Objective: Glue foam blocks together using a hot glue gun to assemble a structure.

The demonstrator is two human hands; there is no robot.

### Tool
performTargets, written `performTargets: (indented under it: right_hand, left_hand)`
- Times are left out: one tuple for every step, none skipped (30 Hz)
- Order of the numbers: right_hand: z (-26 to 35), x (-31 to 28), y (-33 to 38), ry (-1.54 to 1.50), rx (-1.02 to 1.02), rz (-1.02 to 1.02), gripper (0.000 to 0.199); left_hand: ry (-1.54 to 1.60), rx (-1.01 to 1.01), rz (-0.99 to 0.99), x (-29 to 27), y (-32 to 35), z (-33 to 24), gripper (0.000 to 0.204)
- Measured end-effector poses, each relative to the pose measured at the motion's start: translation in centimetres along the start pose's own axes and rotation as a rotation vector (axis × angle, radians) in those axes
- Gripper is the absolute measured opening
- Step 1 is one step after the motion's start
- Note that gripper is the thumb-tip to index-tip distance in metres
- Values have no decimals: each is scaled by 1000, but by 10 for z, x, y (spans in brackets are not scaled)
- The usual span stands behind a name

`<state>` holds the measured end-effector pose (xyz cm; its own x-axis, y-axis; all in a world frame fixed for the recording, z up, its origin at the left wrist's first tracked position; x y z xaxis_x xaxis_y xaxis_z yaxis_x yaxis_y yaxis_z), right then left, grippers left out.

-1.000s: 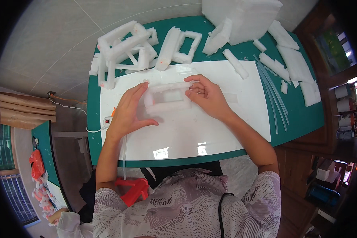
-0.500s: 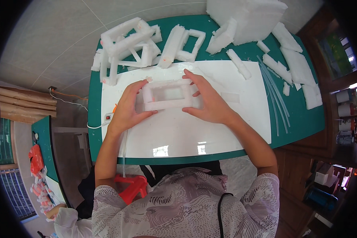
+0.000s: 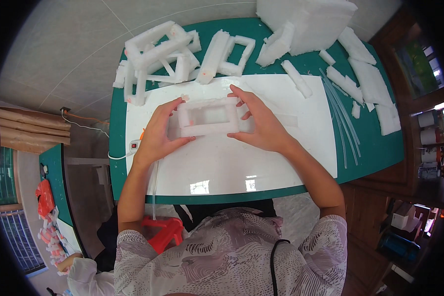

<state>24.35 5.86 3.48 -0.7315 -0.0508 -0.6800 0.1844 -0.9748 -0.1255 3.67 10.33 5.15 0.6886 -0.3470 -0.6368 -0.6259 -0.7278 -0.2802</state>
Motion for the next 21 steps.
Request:
performTargets:
  right_hand:
    - [1, 0, 0, 2, -6, 2, 103]
    - [1, 0, 0, 5, -12, 4, 103]
    - [0, 0, 0, 6, -12, 4, 103]
    - [0, 1, 0, 10, -19, 2, 103]
    - [0, 1, 0, 14, -27, 0, 102]
    - [1, 0, 0, 14, -27, 0, 102]
    - [0, 0, 0, 4, -11, 2, 103]
    - [-1, 0, 0, -7, 6, 3, 104]
    - [-1, 0, 0, -7, 6, 3, 104]
    - [-6, -1, 1, -92, 40, -11, 101]
    - [-10, -2, 2, -176, 76, -27, 98]
    - [-13, -3, 3, -175, 77, -28, 98]
    - [-22, 1, 4, -294, 123, -1, 91]
    - [-30, 5, 5, -413, 170, 25, 85]
    - [-36, 6, 6, -413, 171, 23, 85]
    - [-36, 8, 5, -350, 121, 45, 79]
    - [-33, 10, 5, -288, 71, 70, 74]
    - [-33, 10, 5, -289, 71, 70, 74]
    - [-31, 10, 6, -317, 77, 85, 73]
    - [-28, 9, 5, -347, 79, 102, 72]
    - [-25, 8, 5, -348, 77, 105, 72]
  left_hand:
    - [-2, 1, 0, 0, 0, 0, 90]
    - [-3, 3, 1, 0, 0, 0, 89]
    - [-3, 3, 1, 0, 0, 0, 89]
    - [-3, 7, 5, 1, 0, 0, 89]
    - [-3, 10, 9, 1, 0, 0, 89]
    - [-3, 9, 9, 1, 0, -1, 89]
    - [-6, 7, 16, 1, 0, -1, 90]
    - [-9, 4, 24, 2, 0, -2, 90]
    - [-10, 4, 24, 1, 0, -4, 90]
    - [-43, 68, 2, -1, 0, -13, 91]
    - [-75, 134, -19, -3, 0, -20, 91]
    - [-74, 135, -19, -1, 0, -18, 91]
    - [-53, 169, -19, 1, 1, -16, 91]
    - [-32, 203, -18, 2, 1, -17, 91]
    - [-31, 204, -16, 2, 3, -17, 91]
    - [44, 117, 37, 6, 4, -9, 88]
    - [118, 26, 90, 11, 6, -2, 85]
    - [118, 25, 91, 11, 6, -3, 85]
    - [212, -87, 70, 11, 6, 5, 83]
    - [303, -202, 47, 10, 7, 14, 81]
    - [301, -204, 45, 12, 8, 16, 81]
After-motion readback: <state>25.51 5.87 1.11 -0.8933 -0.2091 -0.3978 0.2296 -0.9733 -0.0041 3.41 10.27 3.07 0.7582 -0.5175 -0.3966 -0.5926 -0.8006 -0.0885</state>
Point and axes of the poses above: each hand's wrist, its own y-axis away from the middle knuckle, its own x-axis out of the palm, z = x × y, the point moved 9 cm from there along -y, towards the middle knuckle, and after that the axes turned 9 degrees about y, right-handed, at the moved point
